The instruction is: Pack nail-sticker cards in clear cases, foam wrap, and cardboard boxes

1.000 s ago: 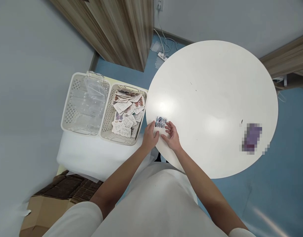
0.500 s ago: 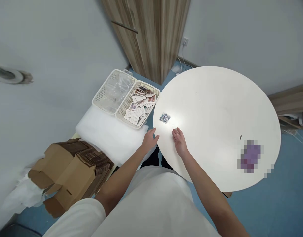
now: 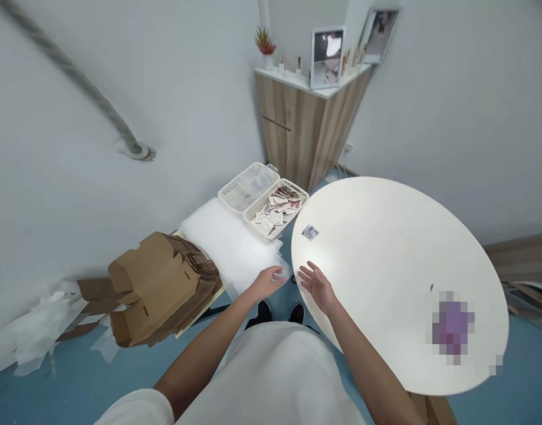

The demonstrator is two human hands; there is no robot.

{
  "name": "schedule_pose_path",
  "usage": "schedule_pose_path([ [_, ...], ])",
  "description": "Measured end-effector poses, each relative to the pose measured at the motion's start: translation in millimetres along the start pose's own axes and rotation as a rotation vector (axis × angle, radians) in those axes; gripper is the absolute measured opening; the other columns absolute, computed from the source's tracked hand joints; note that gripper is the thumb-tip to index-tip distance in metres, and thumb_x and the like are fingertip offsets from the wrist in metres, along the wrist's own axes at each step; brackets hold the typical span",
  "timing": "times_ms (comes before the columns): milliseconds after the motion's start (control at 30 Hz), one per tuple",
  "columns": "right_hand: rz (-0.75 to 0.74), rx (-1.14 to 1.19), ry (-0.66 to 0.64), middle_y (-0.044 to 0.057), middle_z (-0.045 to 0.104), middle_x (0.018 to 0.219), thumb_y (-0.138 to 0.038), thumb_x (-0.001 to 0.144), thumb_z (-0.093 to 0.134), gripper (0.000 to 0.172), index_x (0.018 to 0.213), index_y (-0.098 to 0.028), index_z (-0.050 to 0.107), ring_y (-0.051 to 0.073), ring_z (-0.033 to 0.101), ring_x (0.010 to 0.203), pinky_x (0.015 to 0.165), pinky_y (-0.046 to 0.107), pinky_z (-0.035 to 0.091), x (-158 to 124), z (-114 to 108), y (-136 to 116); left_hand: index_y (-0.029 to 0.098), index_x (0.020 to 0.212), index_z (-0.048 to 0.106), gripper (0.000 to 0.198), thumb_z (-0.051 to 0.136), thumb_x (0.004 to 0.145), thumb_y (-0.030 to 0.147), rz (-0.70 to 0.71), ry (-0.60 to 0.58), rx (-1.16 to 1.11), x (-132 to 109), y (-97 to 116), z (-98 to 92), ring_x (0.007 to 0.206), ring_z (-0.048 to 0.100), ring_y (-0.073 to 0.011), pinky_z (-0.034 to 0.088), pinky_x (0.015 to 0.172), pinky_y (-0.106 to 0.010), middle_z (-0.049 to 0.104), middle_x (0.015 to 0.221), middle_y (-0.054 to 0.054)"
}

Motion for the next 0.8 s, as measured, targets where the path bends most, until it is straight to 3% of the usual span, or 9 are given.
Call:
schedule_pose_path([
  [133,0.007,-0.094,-0.061,0.006,0.056,0.117,-0.05,0.068,0.058,0.047,0.109,-0.028,0.052,0.025,0.056,0.101,0.082,0.038,0.043,13,37,-5,0.015,0.107,0.056,0.046,0.059,0.068,0.038,0.003,0.092,-0.106,-10,-6,-36.7,0.088,0.059,-0.0218,0.046,0.075,-0.032,0.06,0.106,-0.012],
  [400,-0.031,-0.388,-0.034,0.007,0.058,0.112,-0.046,0.063,0.063,0.047,0.104,-0.025,0.055,0.021,0.059,0.092,0.072,0.031,0.044,48,106,11,0.014,0.107,0.056,0.045,0.06,0.068,0.036,-0.036,0.215,-0.187,-25,-30,-111.0,0.083,0.06,-0.0186,0.047,0.071,-0.029,0.062,0.102,-0.011],
  [633,-0.042,-0.56,-0.031,0.005,0.059,0.106,-0.044,0.065,0.062,0.041,0.101,-0.025,0.056,0.019,0.06,0.088,0.074,0.03,0.041,63,134,-5,0.016,0.107,0.056,0.044,0.06,0.068,0.036,0.037,0.216,-0.165,-1,-22,-148.0,0.086,0.06,-0.0178,0.047,0.076,-0.027,0.062,0.101,-0.009],
  [800,-0.089,-0.512,0.047,0.005,0.06,0.105,-0.041,0.063,0.063,0.038,0.098,-0.025,0.058,0.018,0.059,0.086,0.074,0.031,0.042,100,139,-35,0.016,0.109,0.054,0.041,0.056,0.073,0.035,0.082,0.193,-0.089,32,-12,-167.6,0.09,0.059,-0.0176,0.046,0.079,-0.028,0.06,0.108,-0.01],
])
Point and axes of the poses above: each hand's wrist, its own x-axis towards the middle knuckle, its own z-axis out of the palm, y = z × x, the point moved 1 cm from there along x, towards the middle knuckle
